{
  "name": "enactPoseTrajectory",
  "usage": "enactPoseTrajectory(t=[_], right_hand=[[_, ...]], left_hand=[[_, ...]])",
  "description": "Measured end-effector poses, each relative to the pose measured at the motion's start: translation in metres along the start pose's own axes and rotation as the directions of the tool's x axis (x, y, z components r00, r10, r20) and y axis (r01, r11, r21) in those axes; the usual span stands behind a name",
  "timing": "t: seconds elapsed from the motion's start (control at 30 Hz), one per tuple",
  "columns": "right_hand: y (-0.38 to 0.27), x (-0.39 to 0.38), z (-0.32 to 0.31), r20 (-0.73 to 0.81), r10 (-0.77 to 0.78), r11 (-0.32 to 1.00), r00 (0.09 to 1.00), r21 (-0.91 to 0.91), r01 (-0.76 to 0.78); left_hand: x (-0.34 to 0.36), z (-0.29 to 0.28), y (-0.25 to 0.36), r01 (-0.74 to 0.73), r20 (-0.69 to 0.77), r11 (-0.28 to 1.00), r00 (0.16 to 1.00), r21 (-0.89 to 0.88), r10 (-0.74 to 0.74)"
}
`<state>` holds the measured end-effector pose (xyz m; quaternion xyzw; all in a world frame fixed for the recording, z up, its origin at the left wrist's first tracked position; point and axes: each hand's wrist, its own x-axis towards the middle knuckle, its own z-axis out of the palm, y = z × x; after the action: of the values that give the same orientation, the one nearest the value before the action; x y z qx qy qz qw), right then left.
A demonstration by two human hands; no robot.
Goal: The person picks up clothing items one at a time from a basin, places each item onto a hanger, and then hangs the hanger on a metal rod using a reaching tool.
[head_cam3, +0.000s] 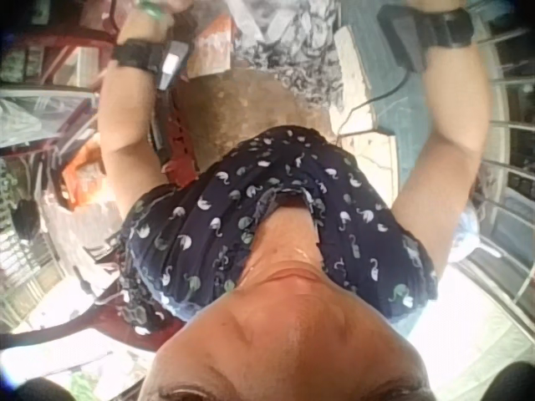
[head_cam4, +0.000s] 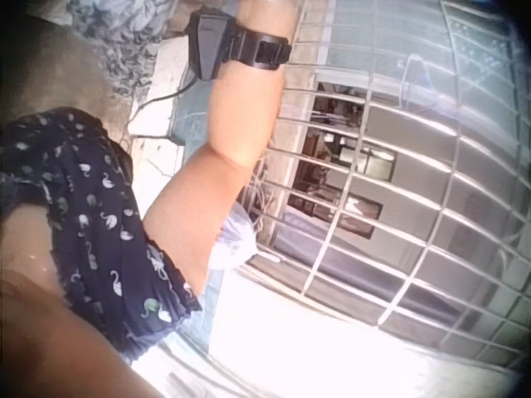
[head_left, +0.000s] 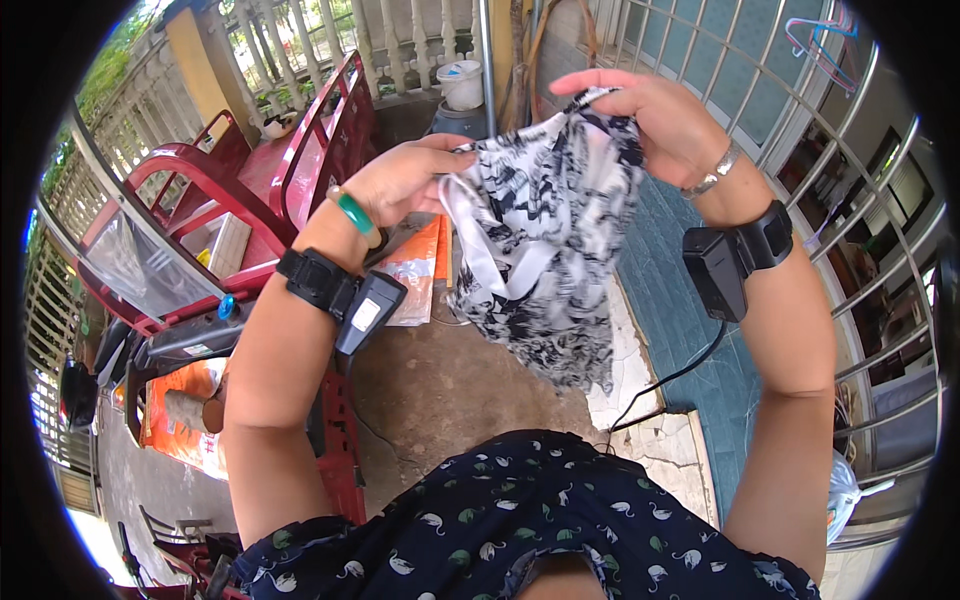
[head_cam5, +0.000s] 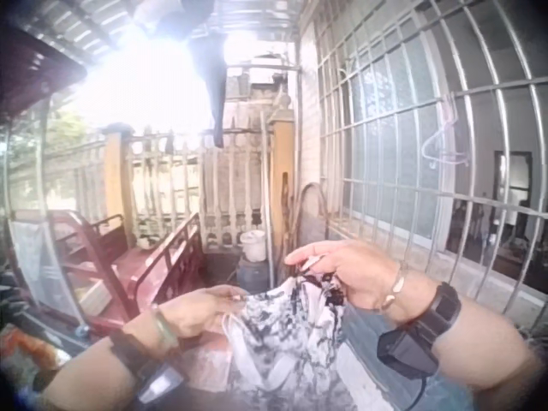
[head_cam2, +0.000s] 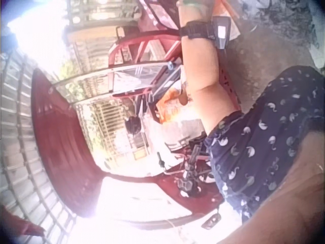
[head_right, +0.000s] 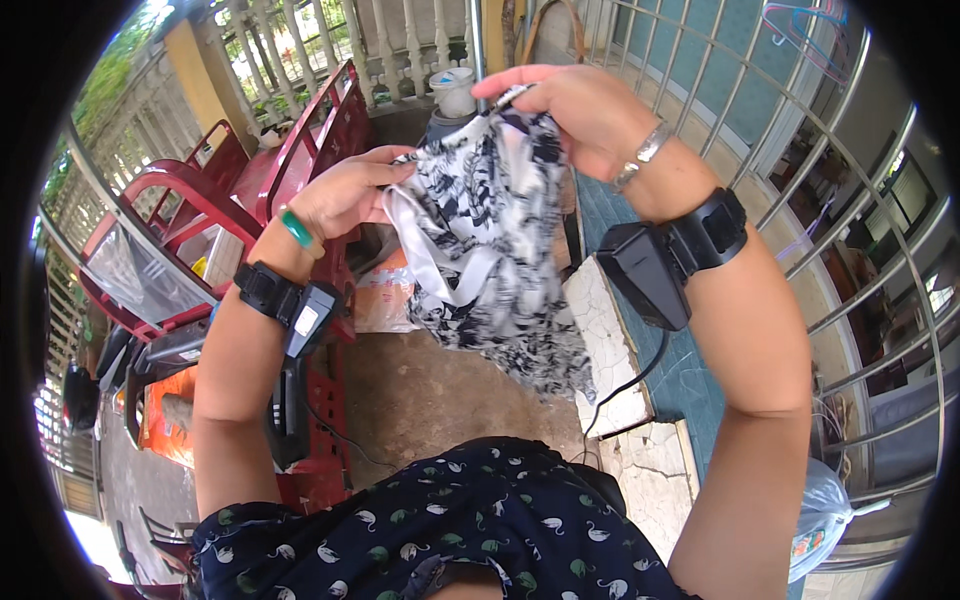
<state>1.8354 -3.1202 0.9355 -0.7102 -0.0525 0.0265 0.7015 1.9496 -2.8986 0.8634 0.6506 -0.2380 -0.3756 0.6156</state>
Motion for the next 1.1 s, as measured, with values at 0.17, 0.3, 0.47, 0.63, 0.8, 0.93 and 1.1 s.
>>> enactPoseTrajectory(t=[0.17,0.3,0.47,0.63,0.8,0.93,1.1], right_hand=[[-0.002,0.0,-0.007,-0.144,-0.071,0.996,0.987,0.046,0.078],[-0.001,-0.009,-0.01,-0.205,-0.076,0.992,0.976,0.085,0.095],[0.006,-0.006,0.008,-0.152,-0.076,0.989,0.986,0.115,0.094],[0.007,-0.005,0.017,-0.158,-0.042,0.987,0.987,0.145,0.065],[0.026,-0.008,0.019,-0.118,-0.059,0.976,0.991,0.204,0.082],[0.028,-0.004,0.033,-0.17,-0.131,0.962,0.977,0.218,0.167],[0.04,-0.002,0.034,-0.195,-0.193,0.959,0.962,0.171,0.228]], left_hand=[[0.001,0.006,-0.02,-0.19,-0.132,0.97,0.969,0.153,0.211],[-0.006,-0.013,-0.052,-0.001,-0.291,0.931,0.95,0.365,0.115],[-0.003,0.004,-0.096,0.131,-0.024,0.931,0.991,0.341,-0.13],[0.007,0.027,-0.084,-0.124,0.101,0.746,0.992,0.655,0.077],[0.009,0.051,-0.067,0.008,0.062,0.994,0.998,-0.106,-0.001],[0.044,0.028,-0.112,-0.187,-0.045,0.868,0.971,0.46,0.233],[0.063,0.043,-0.126,-0.046,-0.021,0.446,0.989,0.894,0.146]])
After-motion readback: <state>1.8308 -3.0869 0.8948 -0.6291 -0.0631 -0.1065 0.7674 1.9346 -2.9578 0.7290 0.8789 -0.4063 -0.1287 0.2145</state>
